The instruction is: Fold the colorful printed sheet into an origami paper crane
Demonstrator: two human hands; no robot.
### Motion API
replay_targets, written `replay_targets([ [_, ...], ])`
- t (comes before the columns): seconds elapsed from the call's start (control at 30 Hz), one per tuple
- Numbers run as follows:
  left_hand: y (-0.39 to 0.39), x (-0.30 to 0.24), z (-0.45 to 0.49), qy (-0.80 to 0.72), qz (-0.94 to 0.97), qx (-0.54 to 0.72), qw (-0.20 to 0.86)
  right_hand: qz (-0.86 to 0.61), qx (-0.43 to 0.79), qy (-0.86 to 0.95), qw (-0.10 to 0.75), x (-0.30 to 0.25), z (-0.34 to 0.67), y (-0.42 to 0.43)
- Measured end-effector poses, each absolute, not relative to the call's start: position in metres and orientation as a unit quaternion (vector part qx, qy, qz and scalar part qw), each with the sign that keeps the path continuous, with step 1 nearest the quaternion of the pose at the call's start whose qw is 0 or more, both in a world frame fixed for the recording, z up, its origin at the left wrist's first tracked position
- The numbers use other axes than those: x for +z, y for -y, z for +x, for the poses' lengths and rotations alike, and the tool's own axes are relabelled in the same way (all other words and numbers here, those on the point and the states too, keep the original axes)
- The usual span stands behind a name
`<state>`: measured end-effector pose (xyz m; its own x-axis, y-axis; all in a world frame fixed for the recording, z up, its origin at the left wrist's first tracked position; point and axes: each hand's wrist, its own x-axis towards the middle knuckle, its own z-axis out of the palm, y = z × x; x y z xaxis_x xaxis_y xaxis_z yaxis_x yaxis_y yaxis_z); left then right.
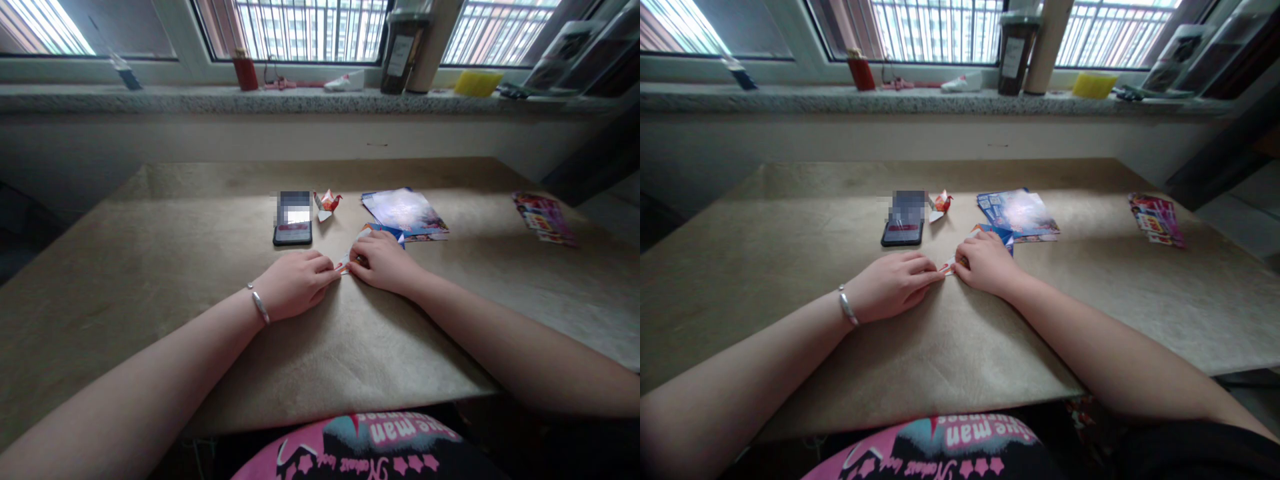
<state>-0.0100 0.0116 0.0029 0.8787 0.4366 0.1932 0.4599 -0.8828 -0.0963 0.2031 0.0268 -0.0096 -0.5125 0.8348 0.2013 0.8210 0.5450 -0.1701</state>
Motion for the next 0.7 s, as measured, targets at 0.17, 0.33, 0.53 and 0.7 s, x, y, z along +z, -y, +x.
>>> replay_targets([
  [0.17, -0.009, 0.007, -0.007, 0.242, -0.964, -0.067, 0.084, -0.480, 0.022, 0.868, 0.128, -0.009, 0.202, -0.026],
  [0.33, -0.008, 0.012, -0.006, 0.245, -0.965, -0.045, 0.082, -0.485, 0.026, 0.864, 0.132, -0.009, 0.204, -0.025],
  [0.53, -0.010, 0.014, -0.010, 0.248, -0.967, -0.029, 0.047, -0.486, 0.026, 0.864, 0.132, -0.010, 0.206, -0.025],
  [0.7, -0.010, 0.013, -0.011, 0.249, -0.967, -0.043, 0.033, -0.485, 0.026, 0.864, 0.136, -0.011, 0.207, -0.025],
])
